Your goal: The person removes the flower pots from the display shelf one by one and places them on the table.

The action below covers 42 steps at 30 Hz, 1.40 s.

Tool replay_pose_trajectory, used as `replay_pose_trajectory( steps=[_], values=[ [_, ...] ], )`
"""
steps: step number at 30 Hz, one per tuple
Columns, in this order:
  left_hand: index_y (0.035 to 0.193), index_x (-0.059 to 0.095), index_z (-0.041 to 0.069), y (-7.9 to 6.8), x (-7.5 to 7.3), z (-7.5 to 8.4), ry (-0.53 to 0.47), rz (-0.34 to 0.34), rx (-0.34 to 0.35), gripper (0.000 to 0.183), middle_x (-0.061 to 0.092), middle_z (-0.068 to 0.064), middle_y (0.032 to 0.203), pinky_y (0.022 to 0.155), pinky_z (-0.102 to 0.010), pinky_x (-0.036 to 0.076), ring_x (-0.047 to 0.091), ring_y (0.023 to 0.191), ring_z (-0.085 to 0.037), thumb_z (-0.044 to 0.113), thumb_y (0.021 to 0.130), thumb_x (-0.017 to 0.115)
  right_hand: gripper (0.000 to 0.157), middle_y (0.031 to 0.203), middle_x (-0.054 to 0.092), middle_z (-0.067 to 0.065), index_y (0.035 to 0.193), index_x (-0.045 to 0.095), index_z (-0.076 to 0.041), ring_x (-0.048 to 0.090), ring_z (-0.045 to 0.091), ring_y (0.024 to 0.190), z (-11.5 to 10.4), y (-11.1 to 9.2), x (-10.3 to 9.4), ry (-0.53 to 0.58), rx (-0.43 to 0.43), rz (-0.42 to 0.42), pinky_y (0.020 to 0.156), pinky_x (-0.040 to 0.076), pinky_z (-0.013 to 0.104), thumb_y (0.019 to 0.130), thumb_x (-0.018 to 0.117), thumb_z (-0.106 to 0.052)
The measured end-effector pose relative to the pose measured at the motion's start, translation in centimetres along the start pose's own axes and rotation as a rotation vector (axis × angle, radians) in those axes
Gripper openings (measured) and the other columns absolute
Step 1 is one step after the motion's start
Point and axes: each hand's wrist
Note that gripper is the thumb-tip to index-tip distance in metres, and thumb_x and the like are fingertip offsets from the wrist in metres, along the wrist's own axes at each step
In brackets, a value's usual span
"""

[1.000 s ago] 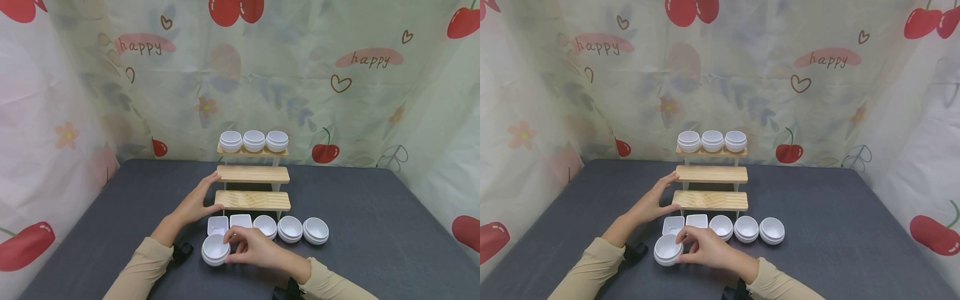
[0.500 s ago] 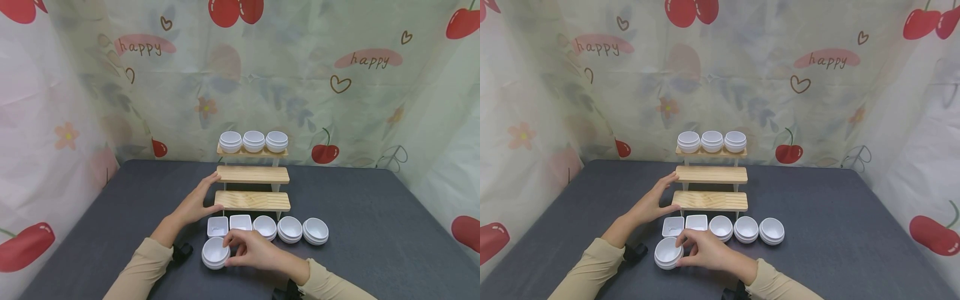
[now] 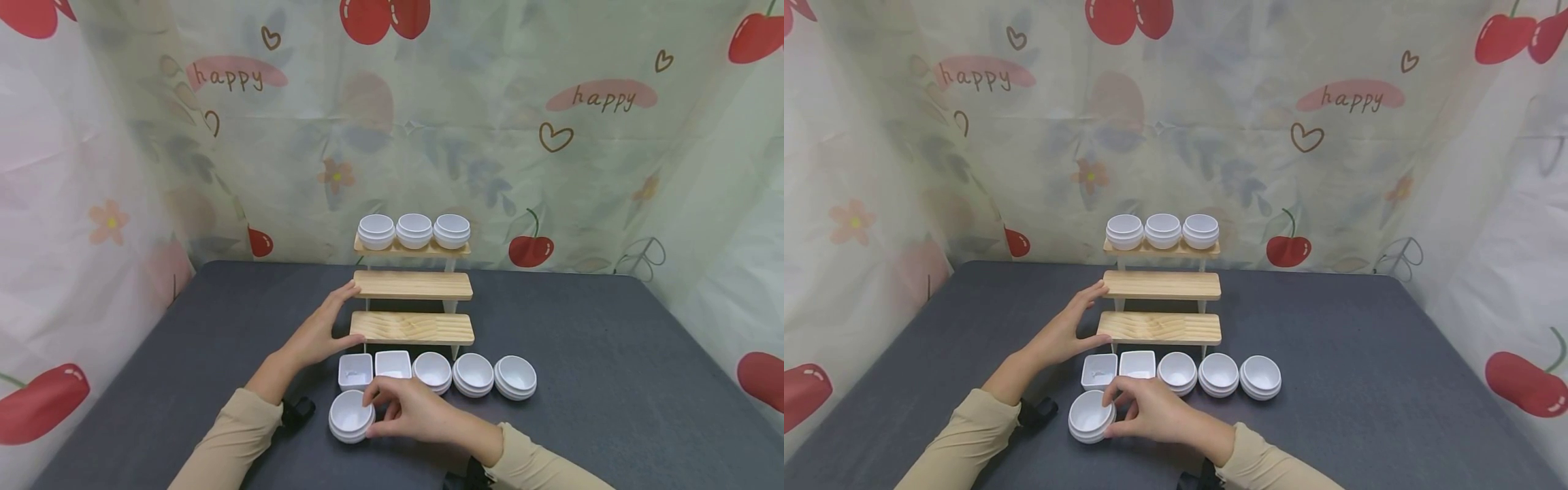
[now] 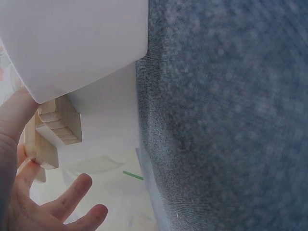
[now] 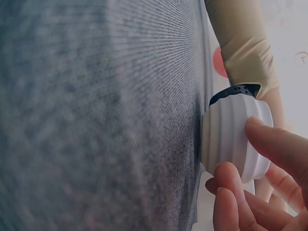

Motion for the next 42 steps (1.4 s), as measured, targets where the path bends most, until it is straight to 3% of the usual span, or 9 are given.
replay_pose_trajectory(
  steps=[27, 42],
  values=[
    [0.145, 0.028, 0.012, 0.0, 0.1, 0.1, 0.008, 0.006, -0.005, 0.085, 0.024, -0.012, 0.154, 0.105, -0.054, 0.037, 0.032, 0.139, -0.034, 0.025, 0.077, 0.076, 0.028, 0.101, 0.068, 0.013, 0.099, 0.058, -0.01, 0.058, -0.007, 0.063, -0.1, -0.1, -0.1, -0.007, 0.042, -0.025, 0.062, 0.051, 0.013, 0.078, 0.075, -0.012],
    [0.146, 0.027, 0.013, 0.0, 0.0, 0.0, 0.003, -0.002, -0.006, 0.086, 0.023, -0.012, 0.155, 0.106, -0.054, 0.036, 0.031, 0.139, -0.033, 0.026, 0.077, 0.076, 0.029, 0.103, 0.07, 0.013, 0.105, 0.062, -0.009, 0.061, -0.004, 0.065, -1.3, 0.2, -1.8, -0.038, 0.037, -0.002, 0.066, 0.052, 0.015, 0.079, 0.074, -0.016]
  ],
)
Point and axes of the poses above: each hand's wrist, its own y-axis towards the middle knuckle, its own x-axis out of the palm, z = x × y
